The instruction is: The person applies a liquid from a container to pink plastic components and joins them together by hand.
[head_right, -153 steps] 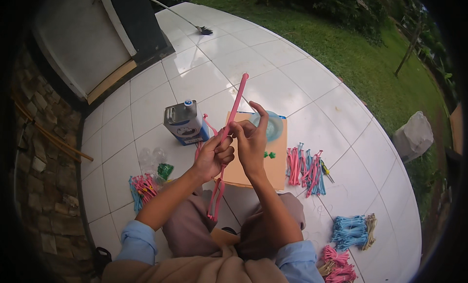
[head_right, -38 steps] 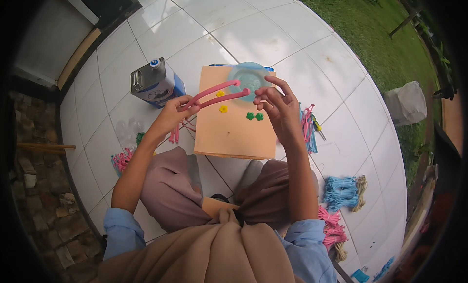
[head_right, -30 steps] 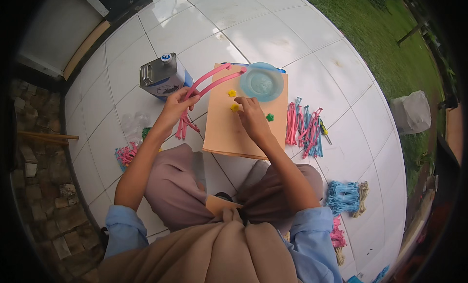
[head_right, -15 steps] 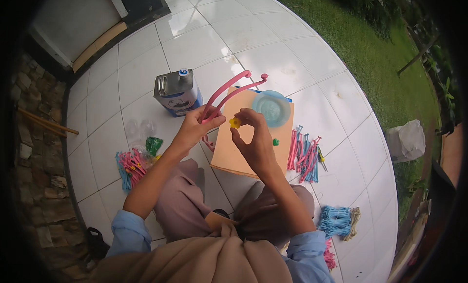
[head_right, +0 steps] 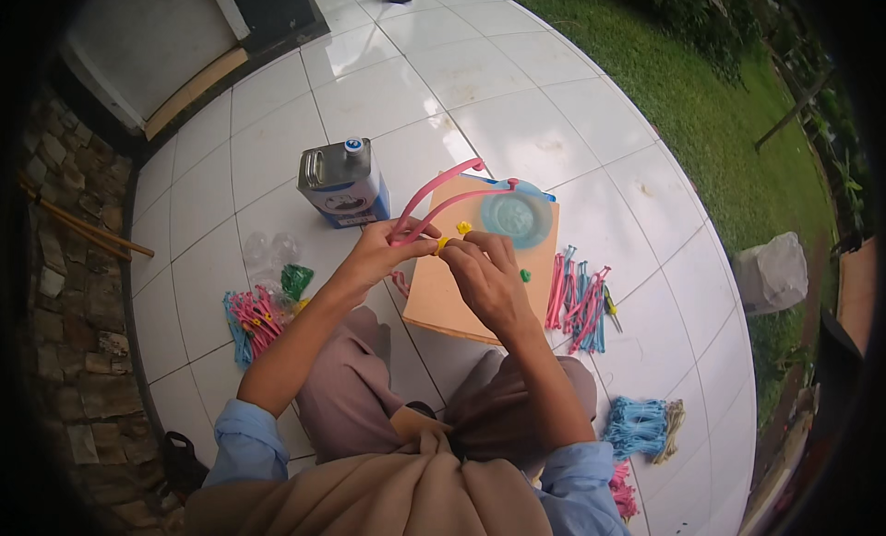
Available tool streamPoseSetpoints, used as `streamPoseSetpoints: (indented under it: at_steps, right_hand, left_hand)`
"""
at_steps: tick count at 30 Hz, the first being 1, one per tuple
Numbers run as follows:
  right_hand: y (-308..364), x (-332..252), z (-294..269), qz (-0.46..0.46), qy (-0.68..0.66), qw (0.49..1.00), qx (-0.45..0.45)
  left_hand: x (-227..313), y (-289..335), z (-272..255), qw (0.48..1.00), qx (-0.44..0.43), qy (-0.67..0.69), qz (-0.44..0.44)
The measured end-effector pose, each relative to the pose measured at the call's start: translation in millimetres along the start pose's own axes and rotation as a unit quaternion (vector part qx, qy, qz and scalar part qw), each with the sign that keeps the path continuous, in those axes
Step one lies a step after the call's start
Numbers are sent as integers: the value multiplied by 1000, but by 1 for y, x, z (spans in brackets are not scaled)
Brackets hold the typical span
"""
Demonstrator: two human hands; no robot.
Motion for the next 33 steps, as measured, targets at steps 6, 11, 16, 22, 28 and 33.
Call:
streamPoseSetpoints:
  at_steps: [6, 11, 16, 22, 28, 33]
  right_hand:
    - [-14, 12, -15, 291, -185, 923, 171]
    - [-22, 10, -12, 428, -413, 774, 217]
    - [-30, 8, -7, 476, -462, 716, 220]
    - [-26, 8, 1, 493, -440, 720, 213]
    - [-25, 9, 4, 482, -437, 728, 219]
    - [-20, 11, 8, 475, -411, 746, 223]
  left_hand:
    - [-11, -8, 0, 995, 49, -28, 78]
    - [-6, -5, 10, 985, 62, 28, 157]
    - [-3, -2, 11, 987, 91, -3, 133]
    - [6, 6, 19, 987, 101, 21, 122]
    - [4, 6, 18, 987, 101, 17, 124]
    - [4, 6, 18, 987, 95, -1, 131]
Point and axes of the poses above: each hand's wrist, its own y-axis away from the middle knuckle, its own z-axis out of the palm, x = y × z, the point moved 2 cm from there along -y, towards the middle knuckle, and after that the axes turned 8 degrees about -z, right-handed, at the moved point
